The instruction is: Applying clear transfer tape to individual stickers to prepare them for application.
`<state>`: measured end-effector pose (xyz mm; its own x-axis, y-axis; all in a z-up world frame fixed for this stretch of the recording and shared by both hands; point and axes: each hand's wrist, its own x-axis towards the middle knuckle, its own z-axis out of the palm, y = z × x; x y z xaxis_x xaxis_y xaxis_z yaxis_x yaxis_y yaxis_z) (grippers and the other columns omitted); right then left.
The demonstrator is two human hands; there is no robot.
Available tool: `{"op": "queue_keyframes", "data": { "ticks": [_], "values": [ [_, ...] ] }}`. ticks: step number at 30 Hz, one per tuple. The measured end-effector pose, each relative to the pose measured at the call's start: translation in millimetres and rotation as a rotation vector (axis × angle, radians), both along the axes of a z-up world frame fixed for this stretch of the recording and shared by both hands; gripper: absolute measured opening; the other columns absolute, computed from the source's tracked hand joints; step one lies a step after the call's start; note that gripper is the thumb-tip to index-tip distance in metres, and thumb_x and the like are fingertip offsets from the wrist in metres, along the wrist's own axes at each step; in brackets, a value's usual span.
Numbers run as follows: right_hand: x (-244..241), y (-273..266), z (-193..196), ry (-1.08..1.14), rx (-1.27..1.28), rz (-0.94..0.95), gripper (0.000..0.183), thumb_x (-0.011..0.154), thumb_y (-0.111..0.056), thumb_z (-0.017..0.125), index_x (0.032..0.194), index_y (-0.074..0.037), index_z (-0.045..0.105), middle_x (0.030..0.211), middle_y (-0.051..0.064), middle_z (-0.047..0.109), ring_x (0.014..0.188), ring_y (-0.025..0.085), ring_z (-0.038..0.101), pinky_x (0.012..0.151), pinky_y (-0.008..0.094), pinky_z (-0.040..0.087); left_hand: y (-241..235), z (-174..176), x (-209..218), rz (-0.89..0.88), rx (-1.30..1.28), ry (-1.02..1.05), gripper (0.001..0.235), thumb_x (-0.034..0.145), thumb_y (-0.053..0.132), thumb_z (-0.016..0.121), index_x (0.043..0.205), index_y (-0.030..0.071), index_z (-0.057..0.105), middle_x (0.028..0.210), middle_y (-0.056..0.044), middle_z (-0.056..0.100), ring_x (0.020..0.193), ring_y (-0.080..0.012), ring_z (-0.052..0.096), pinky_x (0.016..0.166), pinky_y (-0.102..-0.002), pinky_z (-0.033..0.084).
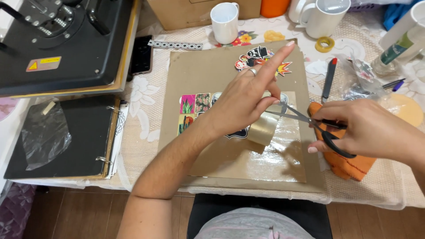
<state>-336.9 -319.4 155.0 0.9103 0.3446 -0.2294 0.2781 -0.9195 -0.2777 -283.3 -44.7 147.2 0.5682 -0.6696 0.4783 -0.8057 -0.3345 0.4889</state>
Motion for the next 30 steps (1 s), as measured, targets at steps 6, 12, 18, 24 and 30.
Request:
{"op": "queue_keyframes", "data": {
  "ticks": [6,12,18,24,30],
  "values": [
    [7,7,17,0.023,0.037,-0.006,0.045,0.058,-0.058,0.094,0.083,-0.025,0.076,0.064,-0.008,0.067,0.056,0.015,0.055,0.059,0.027,0.042,-4,4,2,0.001,0.014,-0.013,0.094,0.096,-0.001,0.07,0.163,0.017,0.007,0.087,0.007,0.073,0.096,-0.0196,0.063,0.098,-0.035,0.05],
    [10,11,20,0.055,0.024,-0.018,0.041,0.06,-0.054,0.095,0.083,-0.025,0.078,0.064,-0.006,0.067,0.057,0.015,0.054,0.059,0.027,0.042,-2,3,4,0.004,0.022,-0.015,0.095,0.096,-0.001,0.071,0.163,0.017,0.007,0.087,0.008,0.071,0.097,-0.0192,0.063,0.1,-0.034,0.05],
    [14,9,21,0.019,0.059,0.016,0.037,0.061,-0.051,0.094,0.081,-0.024,0.079,0.063,-0.006,0.067,0.055,0.015,0.052,0.058,0.027,0.042,-1,5,4,0.011,0.04,-0.005,0.095,0.097,0.0,0.071,0.164,0.019,0.006,0.089,0.008,0.072,0.1,-0.0195,0.063,0.095,-0.034,0.051],
    [15,9,21,0.007,0.04,0.048,0.034,0.063,-0.05,0.093,0.076,-0.024,0.077,0.062,-0.007,0.067,0.055,0.016,0.048,0.058,0.027,0.041,-1,5,3,0.009,0.039,-0.004,0.094,0.097,0.0,0.07,0.164,0.019,0.006,0.089,0.008,0.072,0.1,-0.0192,0.064,0.098,-0.034,0.051],
    [18,1,11,-0.05,0.062,0.088,0.035,0.062,-0.052,0.092,0.078,-0.024,0.077,0.063,-0.008,0.068,0.055,0.017,0.051,0.058,0.029,0.042,-1,6,3,0.014,0.042,-0.002,0.094,0.097,0.0,0.07,0.163,0.019,0.007,0.089,0.009,0.073,0.096,-0.0186,0.063,0.097,-0.032,0.051]
  ]
}}
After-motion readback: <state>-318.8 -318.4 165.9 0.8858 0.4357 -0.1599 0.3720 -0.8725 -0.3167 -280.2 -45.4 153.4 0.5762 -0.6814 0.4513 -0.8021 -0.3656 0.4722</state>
